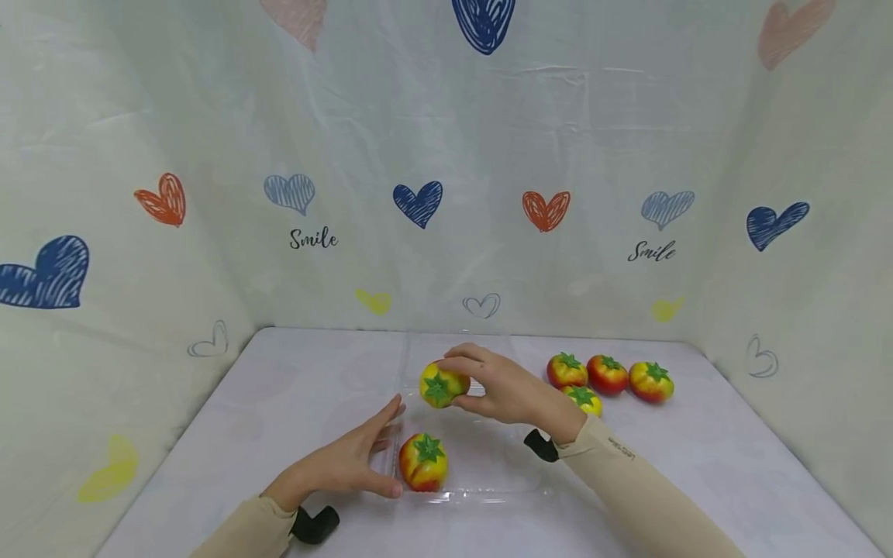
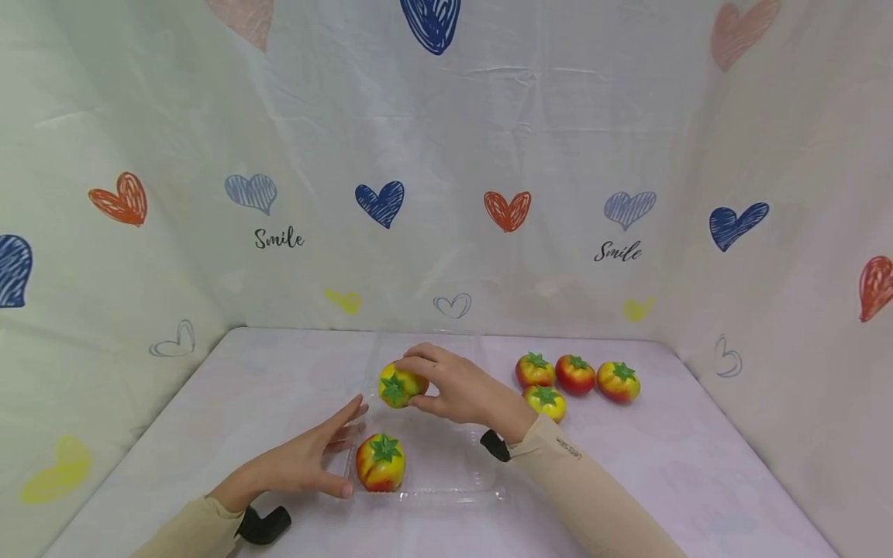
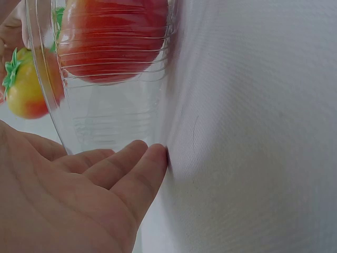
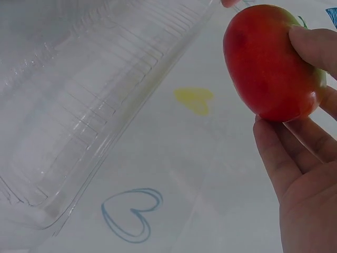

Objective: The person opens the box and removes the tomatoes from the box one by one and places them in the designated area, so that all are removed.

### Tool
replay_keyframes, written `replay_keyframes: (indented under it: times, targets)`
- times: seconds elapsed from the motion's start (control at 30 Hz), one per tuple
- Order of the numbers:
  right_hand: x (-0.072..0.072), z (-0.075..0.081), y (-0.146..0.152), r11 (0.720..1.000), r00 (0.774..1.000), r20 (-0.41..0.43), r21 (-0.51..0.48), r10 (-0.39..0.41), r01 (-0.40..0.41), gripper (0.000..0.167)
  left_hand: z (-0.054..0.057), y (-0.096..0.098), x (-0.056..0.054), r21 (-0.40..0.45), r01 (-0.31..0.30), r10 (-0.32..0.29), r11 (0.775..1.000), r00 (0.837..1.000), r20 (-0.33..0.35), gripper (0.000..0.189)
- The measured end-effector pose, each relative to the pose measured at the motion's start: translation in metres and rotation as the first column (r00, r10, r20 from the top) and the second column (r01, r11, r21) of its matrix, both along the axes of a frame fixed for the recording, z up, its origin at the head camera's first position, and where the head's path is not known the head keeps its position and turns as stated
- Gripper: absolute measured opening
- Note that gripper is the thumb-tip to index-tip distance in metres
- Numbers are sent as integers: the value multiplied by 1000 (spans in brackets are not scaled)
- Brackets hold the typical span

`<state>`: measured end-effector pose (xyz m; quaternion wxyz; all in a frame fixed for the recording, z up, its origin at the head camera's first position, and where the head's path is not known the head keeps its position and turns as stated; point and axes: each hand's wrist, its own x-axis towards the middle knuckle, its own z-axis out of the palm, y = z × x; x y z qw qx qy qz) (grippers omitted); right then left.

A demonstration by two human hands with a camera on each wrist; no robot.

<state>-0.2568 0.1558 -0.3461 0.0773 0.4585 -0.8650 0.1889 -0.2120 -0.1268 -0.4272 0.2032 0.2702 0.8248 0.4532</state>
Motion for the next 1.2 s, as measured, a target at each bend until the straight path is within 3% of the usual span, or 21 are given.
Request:
replay_keyframes:
  times: [0.93, 1.2]
  targets:
    - [18, 2, 26, 994, 999, 0, -93, -50, 49, 52, 3, 0, 1, -11, -1, 0, 1000, 999, -35, 119]
    - [19, -3, 38, 988, 995, -80, -150, -53, 40, 52, 1, 0, 0, -5, 3, -4, 1000, 999, -35, 119]
